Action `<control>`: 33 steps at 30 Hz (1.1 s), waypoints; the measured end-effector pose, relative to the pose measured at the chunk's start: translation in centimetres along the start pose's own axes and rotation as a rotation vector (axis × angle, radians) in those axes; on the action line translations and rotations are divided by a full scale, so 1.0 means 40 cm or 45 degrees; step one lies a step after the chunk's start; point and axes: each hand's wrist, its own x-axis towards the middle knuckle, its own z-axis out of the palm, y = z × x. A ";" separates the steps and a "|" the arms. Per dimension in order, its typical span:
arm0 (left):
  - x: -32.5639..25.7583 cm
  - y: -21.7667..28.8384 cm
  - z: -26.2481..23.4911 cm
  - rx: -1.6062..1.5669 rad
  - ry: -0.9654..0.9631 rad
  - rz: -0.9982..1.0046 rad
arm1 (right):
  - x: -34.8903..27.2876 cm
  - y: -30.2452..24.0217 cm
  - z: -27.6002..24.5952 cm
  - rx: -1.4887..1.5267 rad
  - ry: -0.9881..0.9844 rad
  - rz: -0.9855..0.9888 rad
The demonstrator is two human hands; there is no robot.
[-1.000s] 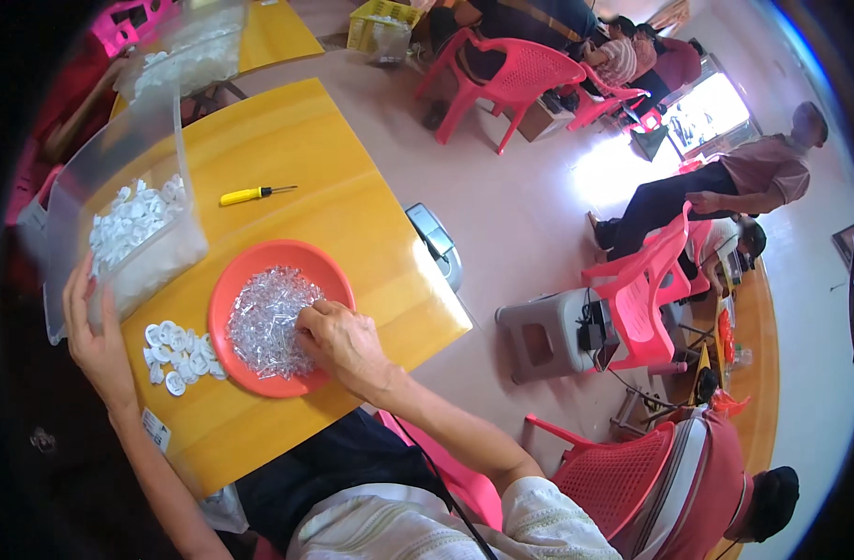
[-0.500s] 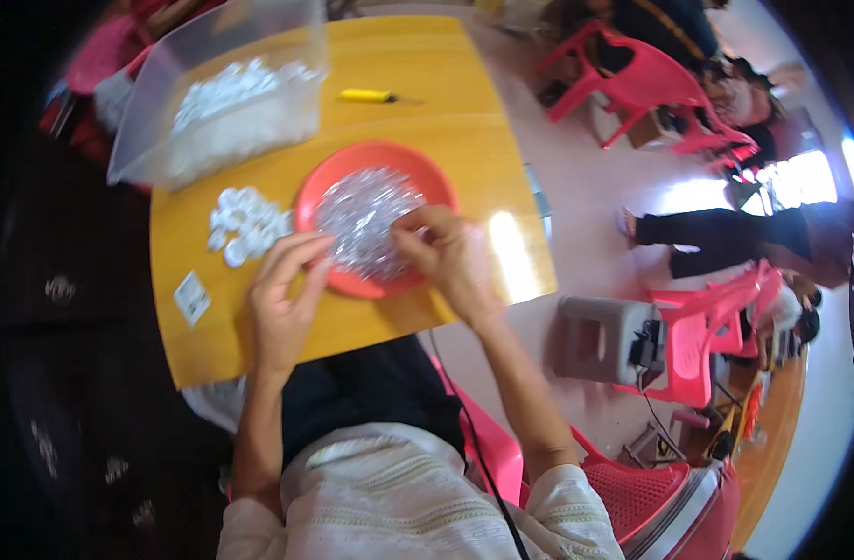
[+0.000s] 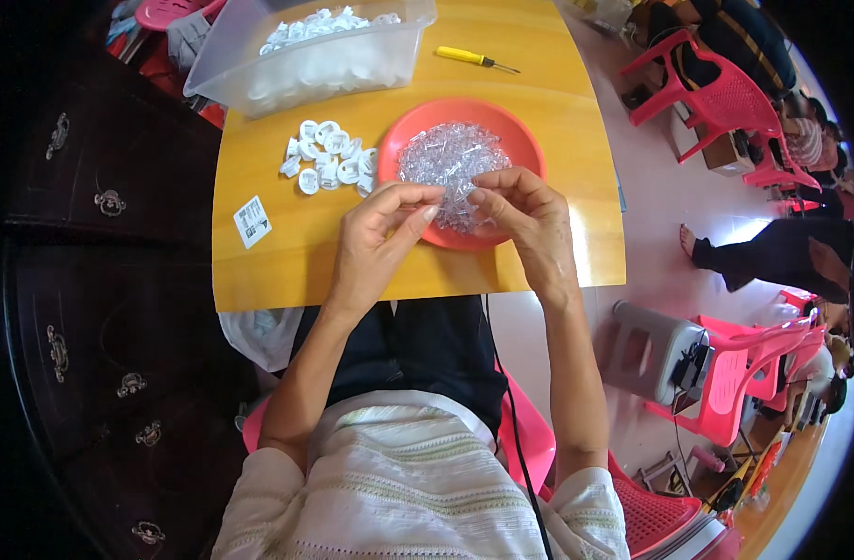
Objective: Manually assembling small plastic parts by inserting a clear circular piece into a white base.
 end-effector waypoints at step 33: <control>-0.122 -0.001 -0.065 -0.474 0.252 -0.320 | -0.101 0.063 0.140 0.314 -0.265 0.310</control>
